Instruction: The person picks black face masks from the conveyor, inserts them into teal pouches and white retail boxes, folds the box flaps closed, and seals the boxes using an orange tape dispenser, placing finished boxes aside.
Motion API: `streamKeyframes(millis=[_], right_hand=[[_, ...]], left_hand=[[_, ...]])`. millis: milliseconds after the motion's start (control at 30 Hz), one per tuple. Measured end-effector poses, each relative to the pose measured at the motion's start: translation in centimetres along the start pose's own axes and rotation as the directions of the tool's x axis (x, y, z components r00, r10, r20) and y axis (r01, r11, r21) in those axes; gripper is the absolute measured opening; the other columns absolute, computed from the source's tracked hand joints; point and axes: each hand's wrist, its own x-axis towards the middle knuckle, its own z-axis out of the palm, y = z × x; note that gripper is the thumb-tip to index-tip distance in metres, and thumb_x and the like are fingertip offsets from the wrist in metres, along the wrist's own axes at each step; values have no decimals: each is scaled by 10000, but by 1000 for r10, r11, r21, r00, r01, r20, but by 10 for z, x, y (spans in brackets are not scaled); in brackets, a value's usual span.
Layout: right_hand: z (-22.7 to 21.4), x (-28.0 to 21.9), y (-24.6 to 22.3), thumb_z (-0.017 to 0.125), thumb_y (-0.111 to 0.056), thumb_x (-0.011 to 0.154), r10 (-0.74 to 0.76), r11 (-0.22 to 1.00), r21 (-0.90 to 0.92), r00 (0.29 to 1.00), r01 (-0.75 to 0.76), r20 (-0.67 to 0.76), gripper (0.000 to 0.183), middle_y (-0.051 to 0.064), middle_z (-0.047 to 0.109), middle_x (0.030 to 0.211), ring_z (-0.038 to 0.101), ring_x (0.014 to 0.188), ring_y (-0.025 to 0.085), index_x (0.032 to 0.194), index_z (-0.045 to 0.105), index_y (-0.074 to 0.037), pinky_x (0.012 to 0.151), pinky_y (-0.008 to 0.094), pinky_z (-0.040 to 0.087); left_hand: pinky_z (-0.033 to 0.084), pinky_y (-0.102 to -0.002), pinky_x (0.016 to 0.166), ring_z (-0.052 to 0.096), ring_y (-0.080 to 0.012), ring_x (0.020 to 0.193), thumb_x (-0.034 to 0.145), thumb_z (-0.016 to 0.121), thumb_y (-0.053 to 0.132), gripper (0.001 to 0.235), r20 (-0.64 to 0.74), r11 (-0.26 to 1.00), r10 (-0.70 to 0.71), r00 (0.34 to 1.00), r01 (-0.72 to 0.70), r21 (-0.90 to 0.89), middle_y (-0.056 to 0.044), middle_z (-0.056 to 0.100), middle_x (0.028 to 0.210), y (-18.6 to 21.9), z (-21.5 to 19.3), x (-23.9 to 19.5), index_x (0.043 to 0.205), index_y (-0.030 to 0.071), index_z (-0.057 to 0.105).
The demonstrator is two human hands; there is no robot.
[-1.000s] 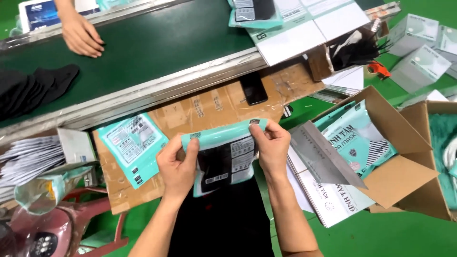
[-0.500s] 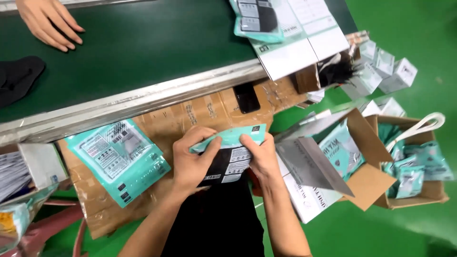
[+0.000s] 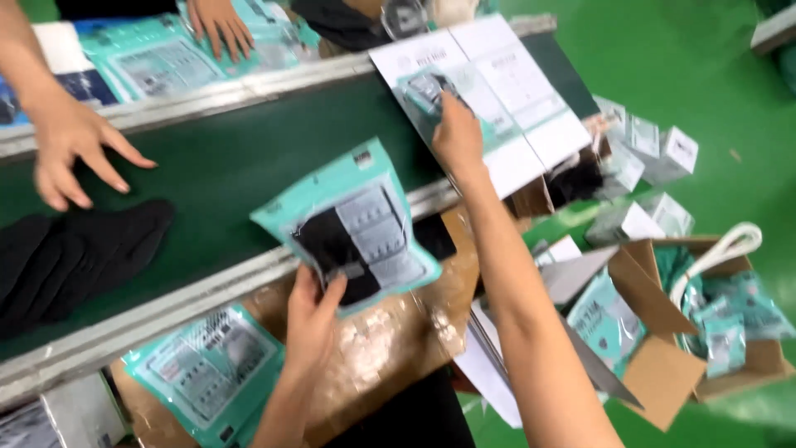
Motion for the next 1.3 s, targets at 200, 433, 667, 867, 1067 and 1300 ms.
streamKeyframes(millis=[200,433,667,867,1067,1300], right_hand=[[-207,-53,-27,597,25,865,-25,705,646,900,-293,436,610,152,738,1071,700,913,217,1470,568,-54,863,361,574],[-400,-167,45,664,-193,904,31,590,656,826,-469,563,681,162,679,1362,628,1241,251,1533,477,-10,1071,354,484],[-488,-211,146,807,-168,803,281,789,406,858,-462,429,672,172,708,1306,669,1226,260,1411,578,8,1107,359,498],[-371,-253,282,792,-261,733,70,690,265,426,-673,902,536,112,786,1060,708,944,188,1187,691,5,865,350,556],[-371,-250,193,813,-257,779,243,967,-105,711,-234,659,725,151,582,1401,544,1296,389,1439,542,-129,1023,507,486],[-337,-312,135,795,-211,805,68,954,157,695,-255,716,794,183,267,1639,262,1452,460,1523,456,-230,1026,603,416]], left_hand=[[385,-340,1165,517,-168,1318,996,596,-22,520,202,967,2,979,50,-249,-82,542,1437,-39,47,36,1489,-7,429],[523,-385,1023,610,-216,1201,962,678,33,511,416,941,-91,905,215,-261,-122,597,1313,-126,157,-40,1410,-27,439],[529,-363,1047,604,-253,1236,924,707,50,663,498,998,-52,866,23,65,-152,590,1311,-95,293,-130,1489,24,362],[468,-463,989,604,-339,1134,723,739,225,504,959,193,138,249,-956,220,-129,641,1153,-141,237,-119,1174,28,631],[496,-412,976,608,-285,1126,848,674,78,274,975,363,171,141,-929,70,-114,692,1132,-100,230,-110,1112,10,697],[282,-494,1303,391,-341,1536,1041,403,149,516,845,555,145,514,-750,361,-145,443,1613,-145,187,-17,1548,55,427]])
